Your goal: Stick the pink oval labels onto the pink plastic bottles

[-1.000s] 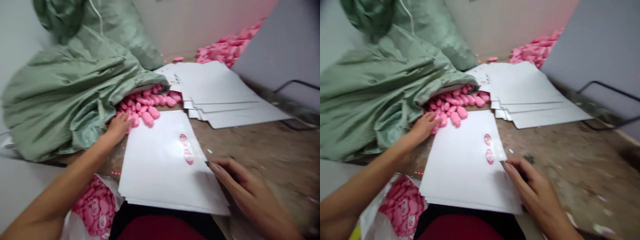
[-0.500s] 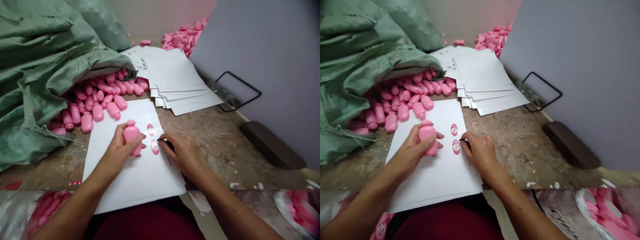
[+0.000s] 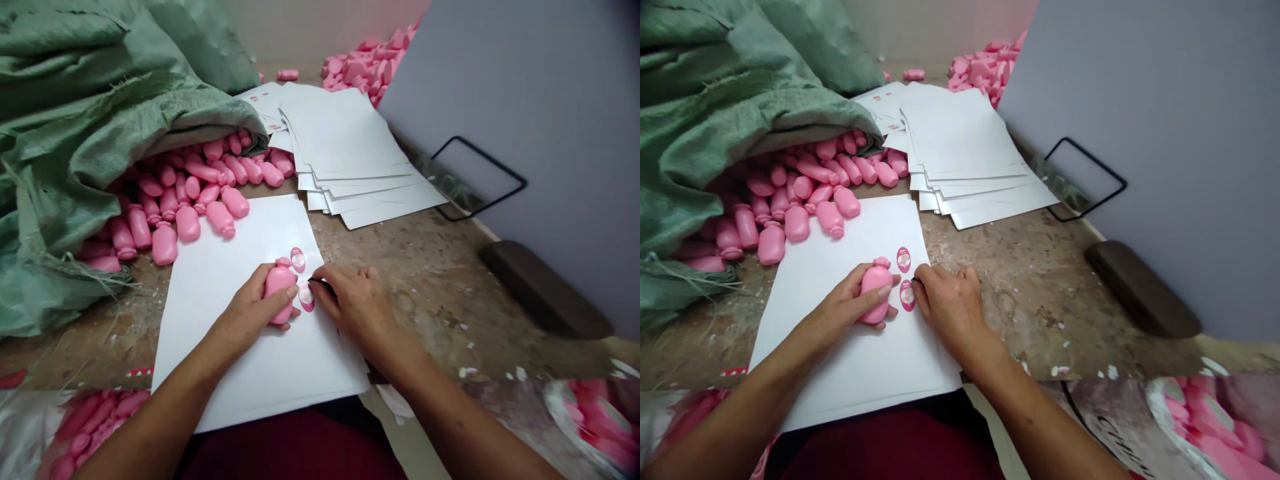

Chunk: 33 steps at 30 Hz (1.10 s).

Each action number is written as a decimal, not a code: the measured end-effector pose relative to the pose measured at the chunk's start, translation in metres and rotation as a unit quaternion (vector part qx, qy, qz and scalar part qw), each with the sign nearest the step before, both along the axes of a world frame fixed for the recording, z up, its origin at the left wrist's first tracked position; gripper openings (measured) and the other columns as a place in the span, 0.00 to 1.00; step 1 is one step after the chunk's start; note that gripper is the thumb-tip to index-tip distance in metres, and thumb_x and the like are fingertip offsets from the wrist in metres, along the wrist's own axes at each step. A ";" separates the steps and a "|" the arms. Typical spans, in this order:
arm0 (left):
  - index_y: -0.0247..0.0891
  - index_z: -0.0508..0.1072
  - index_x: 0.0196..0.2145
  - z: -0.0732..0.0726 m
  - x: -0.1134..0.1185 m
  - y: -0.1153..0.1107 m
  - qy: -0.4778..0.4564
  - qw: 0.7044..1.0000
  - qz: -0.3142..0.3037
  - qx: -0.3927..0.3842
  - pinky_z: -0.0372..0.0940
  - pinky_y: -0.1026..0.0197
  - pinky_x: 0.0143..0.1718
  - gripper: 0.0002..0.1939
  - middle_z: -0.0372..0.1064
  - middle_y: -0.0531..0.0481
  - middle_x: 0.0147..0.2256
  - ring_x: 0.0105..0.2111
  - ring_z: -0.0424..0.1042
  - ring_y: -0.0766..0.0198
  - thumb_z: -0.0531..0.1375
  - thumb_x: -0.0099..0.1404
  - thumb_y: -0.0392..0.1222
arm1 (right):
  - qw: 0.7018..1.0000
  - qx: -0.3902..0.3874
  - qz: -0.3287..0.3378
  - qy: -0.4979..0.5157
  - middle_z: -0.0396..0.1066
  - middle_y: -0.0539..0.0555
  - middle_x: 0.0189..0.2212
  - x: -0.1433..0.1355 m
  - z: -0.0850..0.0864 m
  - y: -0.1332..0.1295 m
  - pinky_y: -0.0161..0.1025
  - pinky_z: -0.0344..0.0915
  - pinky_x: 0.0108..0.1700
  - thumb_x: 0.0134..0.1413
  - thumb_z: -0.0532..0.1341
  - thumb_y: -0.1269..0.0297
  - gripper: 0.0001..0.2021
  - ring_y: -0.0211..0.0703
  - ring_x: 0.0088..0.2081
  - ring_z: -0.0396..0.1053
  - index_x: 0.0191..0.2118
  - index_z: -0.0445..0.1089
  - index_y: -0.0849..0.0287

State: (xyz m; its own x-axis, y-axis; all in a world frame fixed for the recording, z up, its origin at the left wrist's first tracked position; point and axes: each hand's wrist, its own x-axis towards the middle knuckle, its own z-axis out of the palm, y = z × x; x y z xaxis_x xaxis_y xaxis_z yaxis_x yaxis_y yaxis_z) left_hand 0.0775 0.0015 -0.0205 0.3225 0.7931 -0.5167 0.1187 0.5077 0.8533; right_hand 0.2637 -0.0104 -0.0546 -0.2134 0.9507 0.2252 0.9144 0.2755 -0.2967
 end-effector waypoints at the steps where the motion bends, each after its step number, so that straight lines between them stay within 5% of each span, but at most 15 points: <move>1: 0.43 0.66 0.53 0.000 0.000 0.000 -0.003 1.000 0.002 -0.003 0.70 0.63 0.32 0.23 0.70 0.45 0.46 0.37 0.77 0.61 0.63 0.64 0.52 | 1.000 -0.016 0.003 0.010 0.79 0.51 0.29 -0.001 0.001 0.001 0.42 0.49 0.37 0.64 0.57 0.65 0.08 0.43 0.28 0.71 0.35 0.73 0.56; 8: 0.44 0.65 0.57 0.002 0.000 -0.003 0.006 1.000 0.001 0.013 0.68 0.61 0.32 0.26 0.73 0.44 0.44 0.35 0.76 0.60 0.62 0.64 0.53 | 0.997 -0.045 -0.021 0.055 0.80 0.51 0.30 0.009 0.010 0.004 0.42 0.52 0.37 0.61 0.58 0.65 0.06 0.46 0.32 0.74 0.36 0.73 0.54; 11: 0.44 0.66 0.55 0.000 0.000 -0.012 0.081 0.989 -0.067 0.106 0.68 0.56 0.39 0.21 0.74 0.45 0.45 0.38 0.74 0.58 0.59 0.67 0.51 | 0.997 -0.053 -0.014 0.045 0.81 0.52 0.32 0.011 0.010 0.001 0.43 0.52 0.37 0.61 0.59 0.65 0.06 0.47 0.33 0.75 0.36 0.74 0.54; 15: 0.44 0.70 0.52 -0.010 0.001 -0.029 0.174 0.900 -0.210 0.340 0.65 0.53 0.46 0.15 0.75 0.47 0.44 0.40 0.71 0.57 0.55 0.70 0.44 | 0.997 -0.064 -0.016 0.047 0.81 0.51 0.32 0.010 0.009 0.000 0.43 0.52 0.37 0.61 0.60 0.66 0.06 0.47 0.33 0.76 0.36 0.74 0.55; 18: 0.39 0.71 0.51 -0.018 0.001 -0.035 0.212 0.839 -0.246 0.436 0.65 0.50 0.47 0.15 0.73 0.41 0.53 0.43 0.70 0.53 0.53 0.68 0.38 | 0.996 -0.068 -0.014 0.048 0.80 0.50 0.30 0.010 0.009 0.002 0.43 0.52 0.37 0.60 0.60 0.68 0.05 0.45 0.32 0.75 0.35 0.74 0.55; 27: 0.35 0.73 0.48 -0.004 0.011 -0.031 0.332 0.730 -0.397 0.447 0.68 0.51 0.45 0.15 0.68 0.37 0.59 0.42 0.69 0.53 0.57 0.63 0.33 | 0.998 -0.064 0.002 0.028 0.81 0.51 0.32 0.011 0.010 0.006 0.44 0.52 0.38 0.60 0.60 0.67 0.05 0.46 0.32 0.75 0.35 0.74 0.55; 33: 0.36 0.72 0.51 -0.002 0.016 -0.033 0.375 0.718 -0.417 0.411 0.69 0.48 0.44 0.19 0.65 0.38 0.62 0.43 0.68 0.51 0.57 0.63 0.33 | 0.999 -0.041 0.009 0.016 0.81 0.51 0.32 0.008 0.006 0.003 0.43 0.52 0.37 0.61 0.59 0.65 0.06 0.44 0.31 0.74 0.34 0.73 0.56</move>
State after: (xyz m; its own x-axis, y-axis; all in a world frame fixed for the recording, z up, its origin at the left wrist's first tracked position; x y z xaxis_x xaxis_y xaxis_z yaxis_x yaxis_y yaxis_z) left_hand 0.0936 -0.0314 -0.0230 0.7382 0.6223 -0.2604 0.6723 -0.6467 0.3602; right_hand 0.2717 -0.0072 -0.0488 -0.2252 0.9622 0.1530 0.8990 0.2658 -0.3482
